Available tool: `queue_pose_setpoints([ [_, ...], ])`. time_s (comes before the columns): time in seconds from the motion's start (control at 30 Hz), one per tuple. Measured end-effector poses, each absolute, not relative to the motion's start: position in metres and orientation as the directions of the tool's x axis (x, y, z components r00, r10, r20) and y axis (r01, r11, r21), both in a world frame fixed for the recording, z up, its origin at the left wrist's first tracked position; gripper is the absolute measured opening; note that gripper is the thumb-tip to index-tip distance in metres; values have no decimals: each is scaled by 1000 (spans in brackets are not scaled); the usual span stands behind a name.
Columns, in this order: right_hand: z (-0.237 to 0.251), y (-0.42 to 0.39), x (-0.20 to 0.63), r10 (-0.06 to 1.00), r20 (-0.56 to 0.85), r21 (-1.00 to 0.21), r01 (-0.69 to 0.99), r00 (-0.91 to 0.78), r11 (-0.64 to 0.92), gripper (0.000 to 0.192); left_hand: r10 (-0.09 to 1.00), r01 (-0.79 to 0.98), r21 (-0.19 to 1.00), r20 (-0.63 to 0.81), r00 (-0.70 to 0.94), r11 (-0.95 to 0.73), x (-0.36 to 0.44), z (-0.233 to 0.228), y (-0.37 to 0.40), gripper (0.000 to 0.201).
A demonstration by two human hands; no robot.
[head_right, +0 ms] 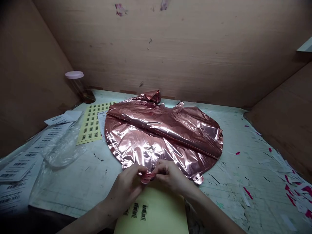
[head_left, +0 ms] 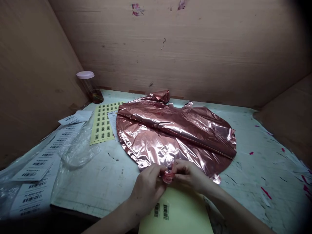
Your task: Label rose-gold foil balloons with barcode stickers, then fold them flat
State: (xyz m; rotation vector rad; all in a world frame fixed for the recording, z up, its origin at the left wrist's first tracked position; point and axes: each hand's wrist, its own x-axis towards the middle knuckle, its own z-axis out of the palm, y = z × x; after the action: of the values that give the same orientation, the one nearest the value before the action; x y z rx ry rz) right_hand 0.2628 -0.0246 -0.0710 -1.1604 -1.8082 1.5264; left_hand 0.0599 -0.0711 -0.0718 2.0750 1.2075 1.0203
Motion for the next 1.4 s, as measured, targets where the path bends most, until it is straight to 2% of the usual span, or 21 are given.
queue_pose_setpoints([
  [0.13, -71, -21, 268, 860, -181, -977, 191, -477, -100, 36, 879, 442, 762, 371, 299, -473, 63, -65, -66, 22],
  [0.27, -66, -17, 273, 756, -198, -975, 203, -625, -87, 32, 890, 374, 812, 364, 274, -447, 64, -64, -65, 28],
  [0.47, -68, -14, 270, 816, -324, -943, 97, -479, -318, 36, 920, 247, 898, 306, 246, -365, 65, -63, -64, 29],
  [0.6, -58, -5, 276, 756, -307, -947, 106, -577, -304, 24, 927, 188, 931, 256, 273, -313, 63, -66, -63, 27],
  [0.7, -53, 4, 278, 725, -311, -933, 53, -615, -355, 22, 912, 182, 919, 288, 292, -349, 60, -69, -63, 33],
  [0.83, -60, 7, 269, 764, -357, -896, -33, -537, -442, 37, 859, 262, 830, 413, 304, -492, 58, -68, -62, 46],
  [0.93, -66, 2, 262, 782, -381, -887, -45, -493, -460, 44, 845, 271, 813, 433, 312, -516, 58, -65, -62, 53],
  [1.03, -67, -5, 260, 770, -412, -874, -26, -487, -485, 45, 892, 274, 855, 382, 242, -440, 63, -65, -62, 57],
  [1.13, -66, -9, 263, 773, -401, -891, 14, -491, -454, 41, 925, 298, 877, 339, 172, -377, 68, -68, -61, 35],
  [1.23, -61, -6, 274, 757, -368, -922, 105, -541, -373, 27, 927, 262, 891, 338, 161, -370, 69, -73, -59, 17],
  [1.33, -50, 7, 284, 771, -340, -937, 127, -539, -325, 25, 916, 285, 874, 347, 200, -393, 67, -76, -58, 23],
  [1.4, -42, 15, 284, 798, -353, -929, 79, -489, -362, 30, 892, 333, 831, 382, 242, -446, 67, -76, -58, 31],
])
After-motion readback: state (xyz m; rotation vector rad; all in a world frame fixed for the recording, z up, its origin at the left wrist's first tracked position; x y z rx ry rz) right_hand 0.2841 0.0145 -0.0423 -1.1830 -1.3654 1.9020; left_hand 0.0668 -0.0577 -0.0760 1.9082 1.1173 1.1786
